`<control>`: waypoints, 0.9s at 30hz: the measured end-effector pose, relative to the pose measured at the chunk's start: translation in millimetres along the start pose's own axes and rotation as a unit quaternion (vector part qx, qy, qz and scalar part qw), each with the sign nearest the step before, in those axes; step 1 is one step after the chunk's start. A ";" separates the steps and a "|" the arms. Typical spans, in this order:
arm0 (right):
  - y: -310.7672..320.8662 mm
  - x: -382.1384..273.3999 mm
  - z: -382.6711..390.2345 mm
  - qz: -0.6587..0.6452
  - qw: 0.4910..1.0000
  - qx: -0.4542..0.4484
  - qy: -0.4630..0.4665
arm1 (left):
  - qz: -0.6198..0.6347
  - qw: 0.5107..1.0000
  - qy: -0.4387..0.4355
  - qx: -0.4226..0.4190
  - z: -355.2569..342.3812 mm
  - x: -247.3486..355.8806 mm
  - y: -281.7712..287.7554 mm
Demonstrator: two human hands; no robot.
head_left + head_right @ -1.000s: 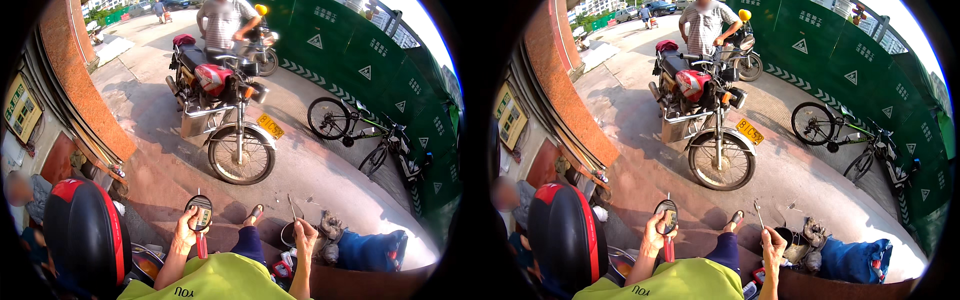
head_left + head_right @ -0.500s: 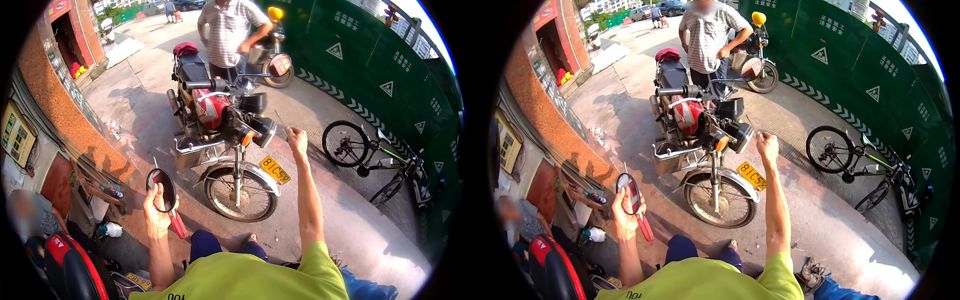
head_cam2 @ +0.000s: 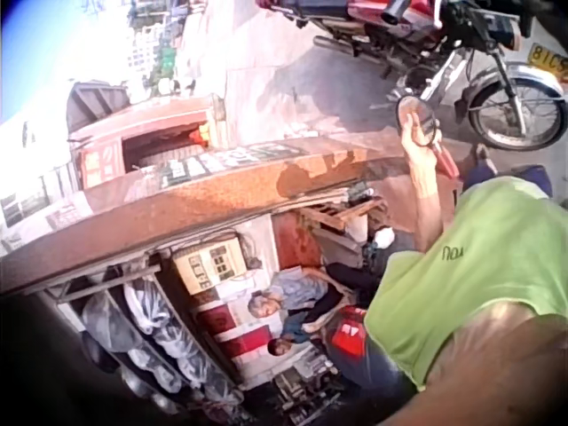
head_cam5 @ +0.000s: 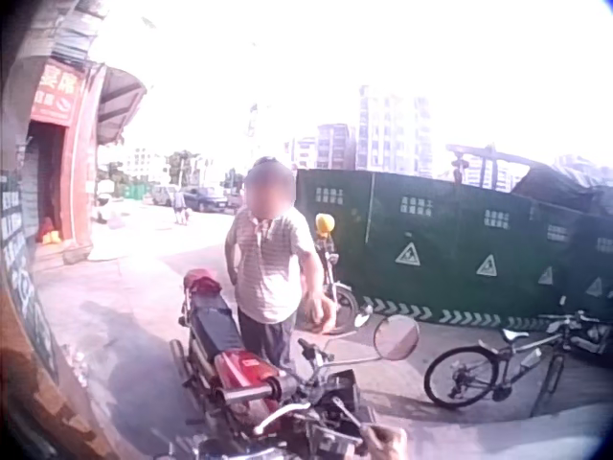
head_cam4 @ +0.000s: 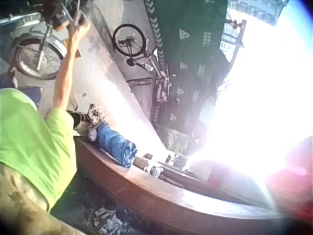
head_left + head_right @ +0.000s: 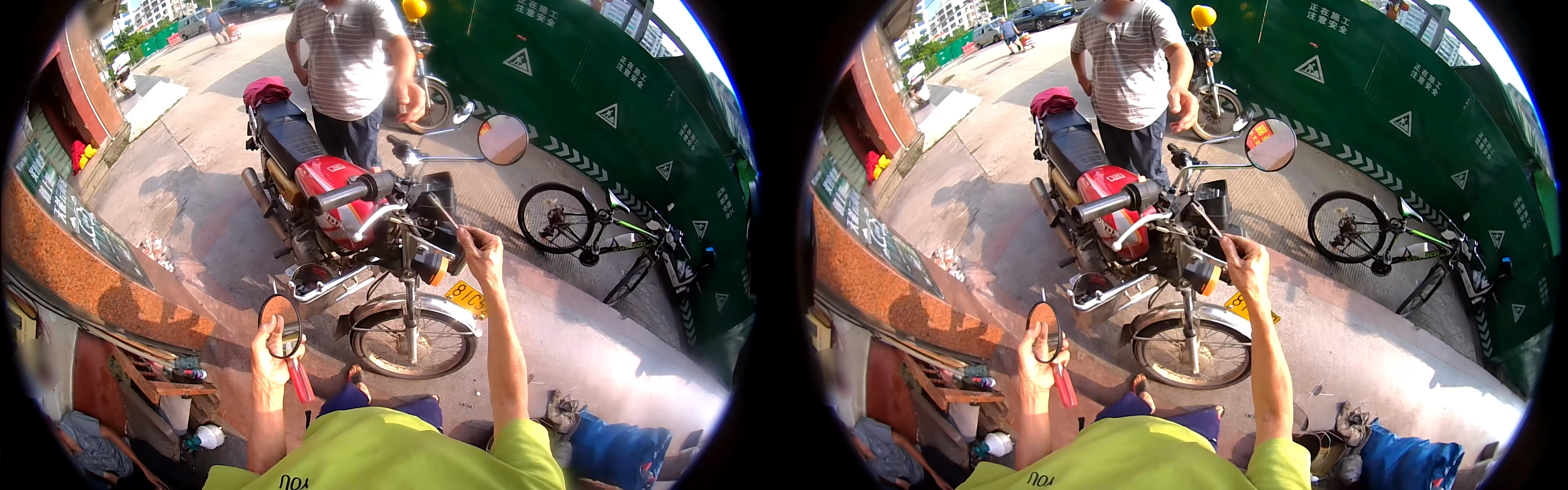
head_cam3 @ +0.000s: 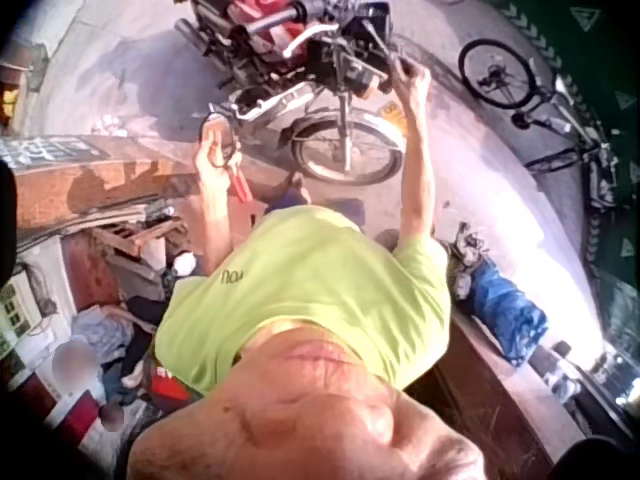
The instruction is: The person retrieves a motorcycle mirror and a screwdriver from a cluttered workbench, then walks to a red motorcycle parked outside. They use the screwdriver to remove the existing mirror from the handlebar and install the new mirror, tightening it into place.
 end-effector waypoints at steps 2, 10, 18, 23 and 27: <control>-4.0 5.8 22.3 -0.063 0.997 -0.008 -0.041 | -0.005 1.000 -0.003 0.011 -10.3 13.4 9.0; -1.8 34.3 66.0 -0.109 0.988 0.017 -0.107 | 0.015 0.999 0.030 0.016 -17.8 23.0 15.2; 12.8 5.8 28.3 -0.072 0.996 0.006 -0.045 | -0.044 0.995 -0.058 -0.070 -45.1 50.4 -46.1; 5.9 -3.8 -1.6 0.006 0.999 -0.027 -0.045 | -0.026 0.985 -0.080 -0.149 -86.3 57.7 -89.8; -8.8 -17.9 -33.8 0.054 0.996 -0.048 -0.045 | -0.045 0.984 -0.135 -0.104 -119.6 59.3 -111.4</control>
Point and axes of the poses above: each hand's wrist, its own z-axis away from the middle knuckle, its own y-axis out of the back of the hand, x = y × z, the point moved 4 cm from there along -z, towards the middle knuckle, and after that the axes turned 8 degrees about -x, right-handed, at the moved point
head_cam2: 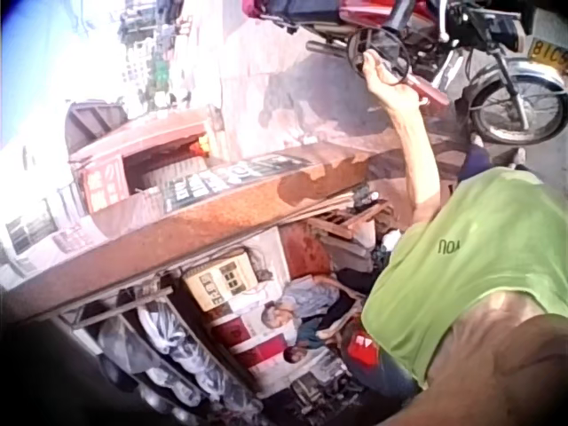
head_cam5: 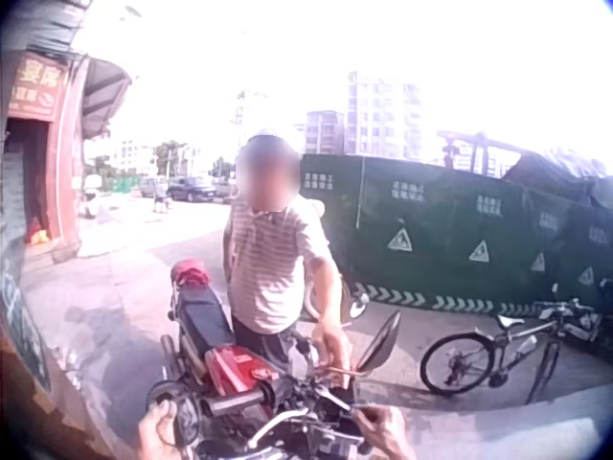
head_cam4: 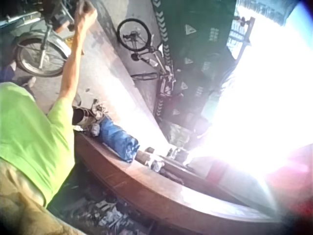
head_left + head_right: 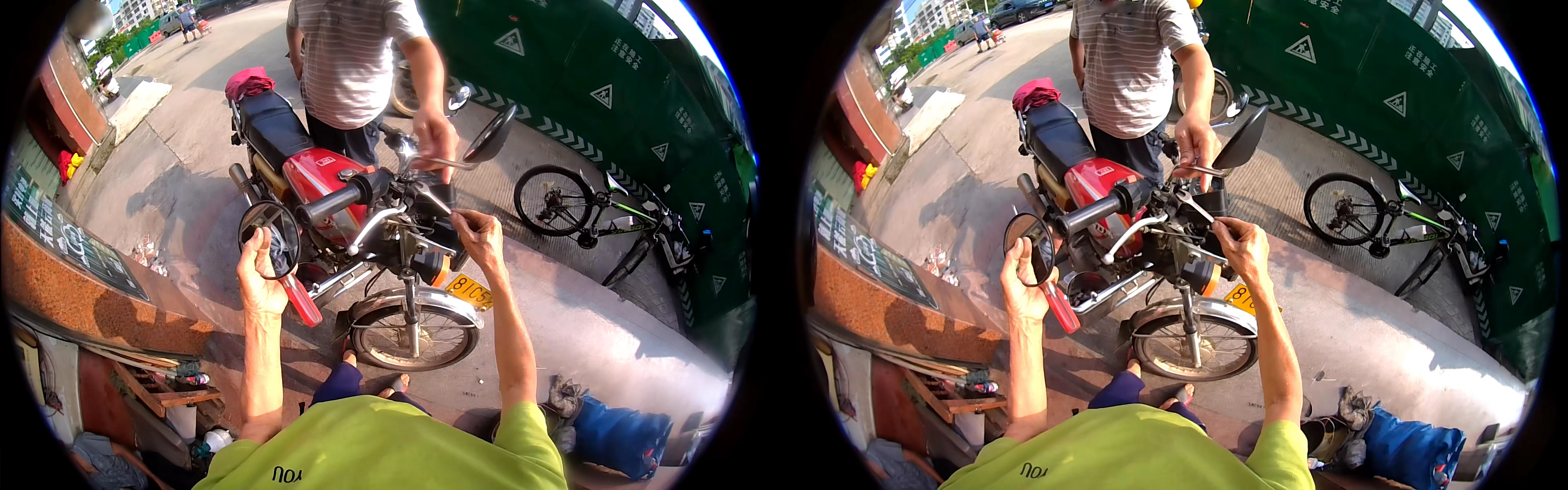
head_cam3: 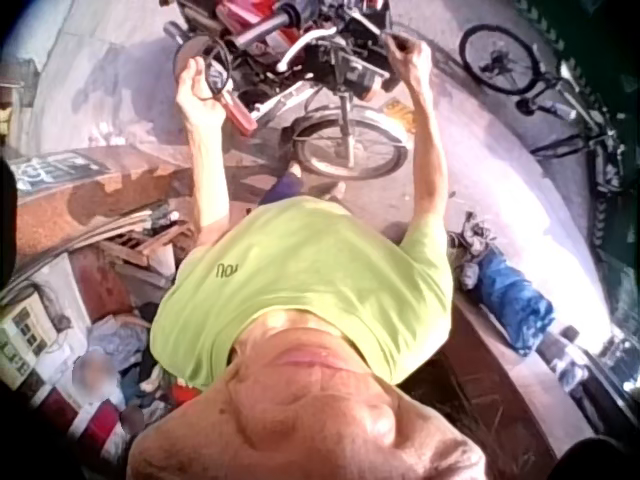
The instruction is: The person retrieves a motorcycle mirror and a screwdriver from a cluttered workbench, then walks to a red motorcycle parked outside. They use the screwdriver to remove the existing mirror from the handlebar and install the new mirror, tightening it into place.
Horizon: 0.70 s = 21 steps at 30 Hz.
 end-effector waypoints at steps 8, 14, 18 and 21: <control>-3.1 20.7 -40.2 -0.034 0.998 -0.061 0.005 | -0.013 1.000 0.006 -0.008 -42.2 -4.2 -6.5; -9.0 25.4 -51.5 -0.102 0.985 -0.141 0.013 | -0.038 0.994 0.038 -0.094 -41.7 -1.0 -32.9; -8.8 36.6 -58.9 -0.137 0.970 -0.194 -0.051 | -0.026 0.994 0.051 -0.091 -41.0 -3.0 -27.3; -4.2 32.8 -76.4 -0.116 0.957 -0.250 -0.088 | -0.014 0.995 0.058 -0.081 -39.1 -1.1 -25.6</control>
Point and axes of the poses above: each hand's wrist, its own z-axis away from the middle knuckle, its own y-axis out of the back of the hand, x = y × z, the point moved 4 cm from there along -z, towards the middle knuckle, and after that the axes turned 8 degrees about -x, right-handed, at the moved point
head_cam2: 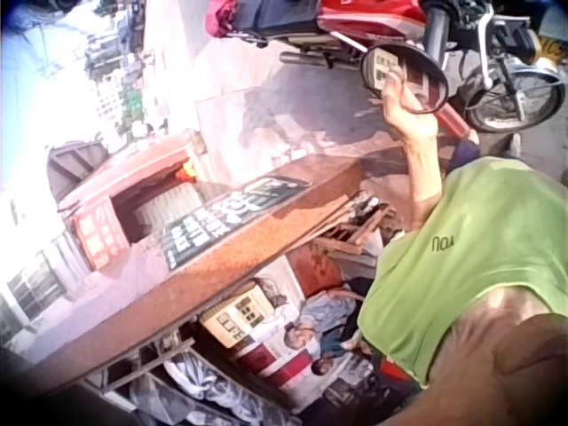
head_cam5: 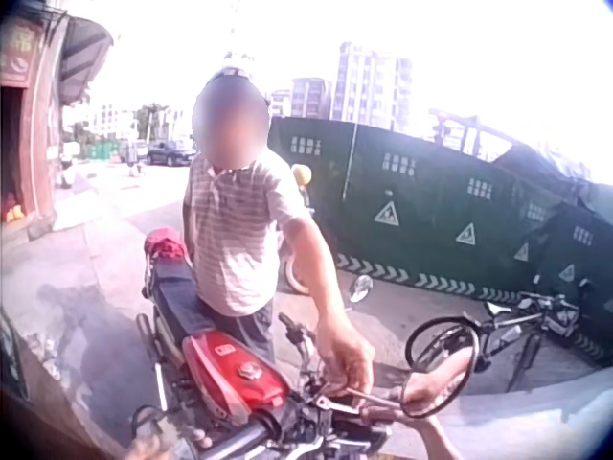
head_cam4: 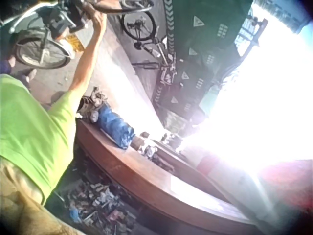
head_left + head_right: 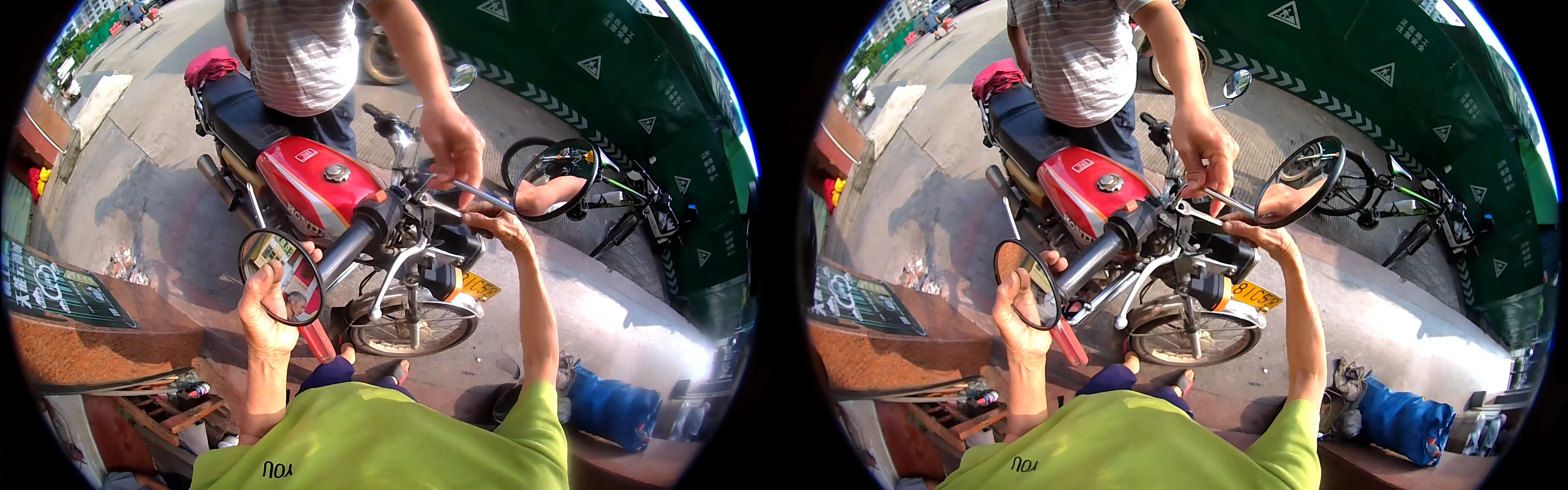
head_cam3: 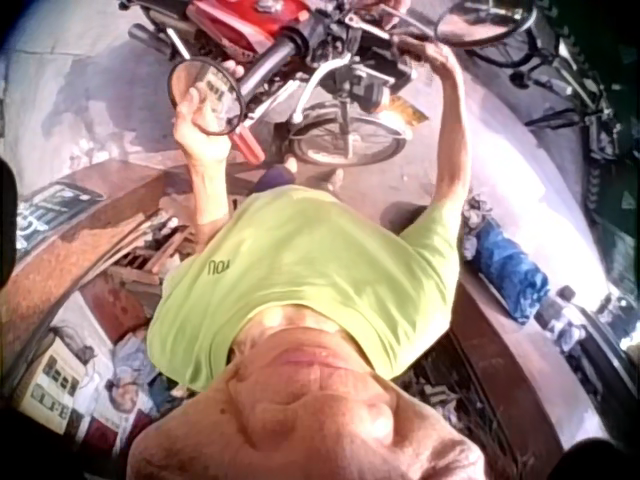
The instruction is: The person retrieves a motorcycle mirror and a screwdriver from a cluttered workbench, then walks to a red motorcycle parked outside. They use the screwdriver to remove the existing mirror from the handlebar and install the new mirror, tightening it into place.
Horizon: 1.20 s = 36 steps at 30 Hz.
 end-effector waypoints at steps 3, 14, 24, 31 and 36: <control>22.8 -6.8 -17.7 0.003 0.998 -0.063 -0.023 | -0.018 1.000 0.012 0.013 -1.2 -1.0 -5.0; 26.8 22.0 -56.5 0.127 0.980 -0.111 0.110 | -0.025 1.000 0.004 0.002 2.4 -3.7 -3.3; 31.3 0.8 -8.0 0.286 0.899 -0.084 0.321 | -0.055 0.998 -0.012 -0.006 5.4 -4.7 -5.5; -55.3 -32.6 37.9 0.000 0.996 0.077 -0.034 | -0.085 0.995 -0.045 -0.022 3.9 -8.3 -8.2; -94.7 -44.6 51.1 0.042 0.982 0.184 -0.009 | -0.101 0.993 -0.046 -0.042 5.1 -8.7 -12.9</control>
Point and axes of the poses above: each hand's wrist, its own z-axis away from the middle knuckle, its own y-axis out of the back of the hand, x = y × z, the point moved 4 cm from there along -z, towards the middle knuckle, and after that the axes turned 8 degrees about -x, right-handed, at the moved point
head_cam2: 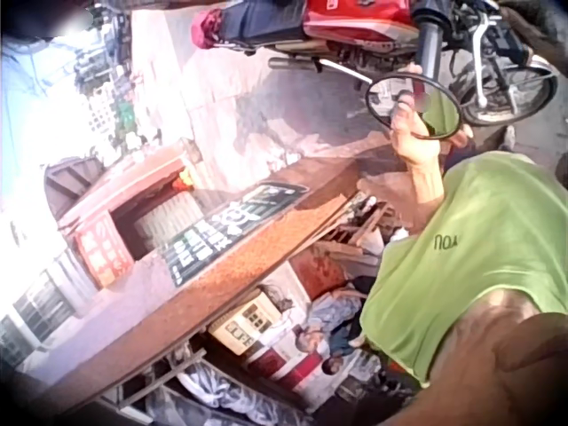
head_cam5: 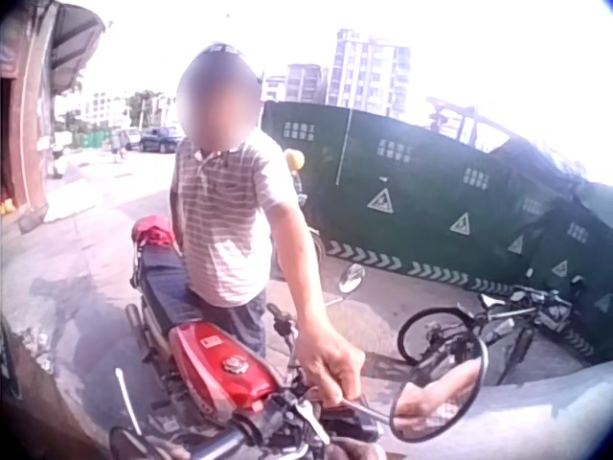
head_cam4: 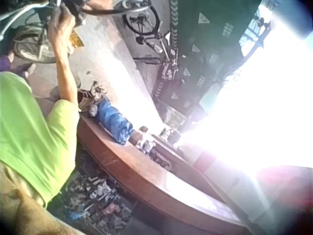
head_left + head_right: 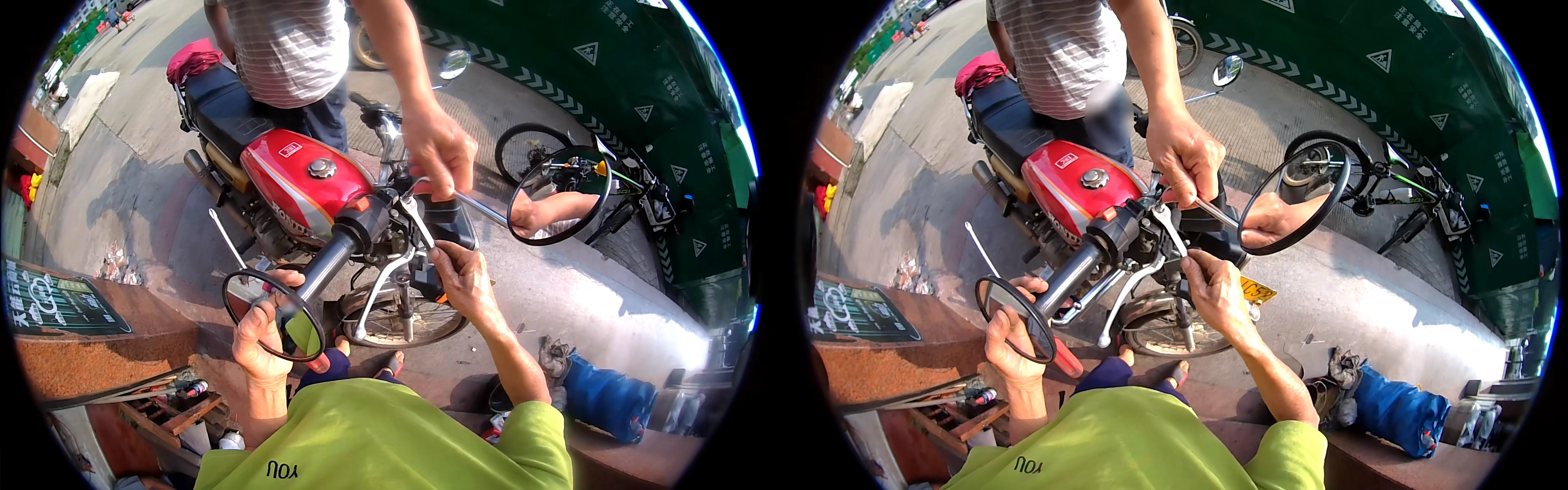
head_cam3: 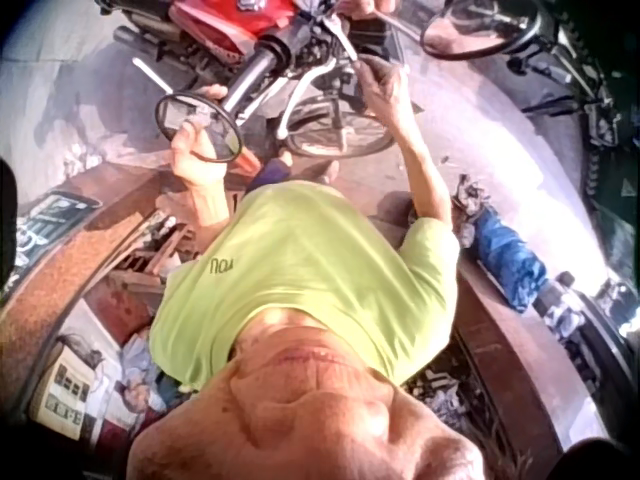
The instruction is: The person retrieves a motorcycle mirror and a screwdriver from a cluttered workbench, then walks to a red motorcycle parked outside. They use the screwdriver to remove the existing mirror from the handlebar and install the new mirror, tightening it into place.
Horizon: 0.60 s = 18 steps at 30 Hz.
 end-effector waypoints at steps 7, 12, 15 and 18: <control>48.1 31.5 -24.1 -0.093 0.994 -0.044 -0.027 | -0.018 1.000 0.007 0.006 -0.1 1.4 6.0; 62.6 48.9 -63.1 0.054 0.984 -0.149 0.077 | -0.027 1.000 0.009 0.011 -1.1 3.4 7.4; 70.6 78.4 -92.8 0.131 0.964 -0.211 0.096 | -0.029 0.999 0.011 0.015 -1.2 3.5 7.4; 74.2 74.9 -107.9 0.142 0.945 -0.259 0.137 | -0.038 0.999 0.014 0.028 -1.0 3.8 6.6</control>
Point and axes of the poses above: each hand's wrist, its own z-axis away from the middle knuckle, its own y-axis out of the back of the hand, x = y × z, the point moved 4 cm from there along -z, towards the middle knuckle, and after that the axes turned 8 degrees about -x, right-handed, at the moved point
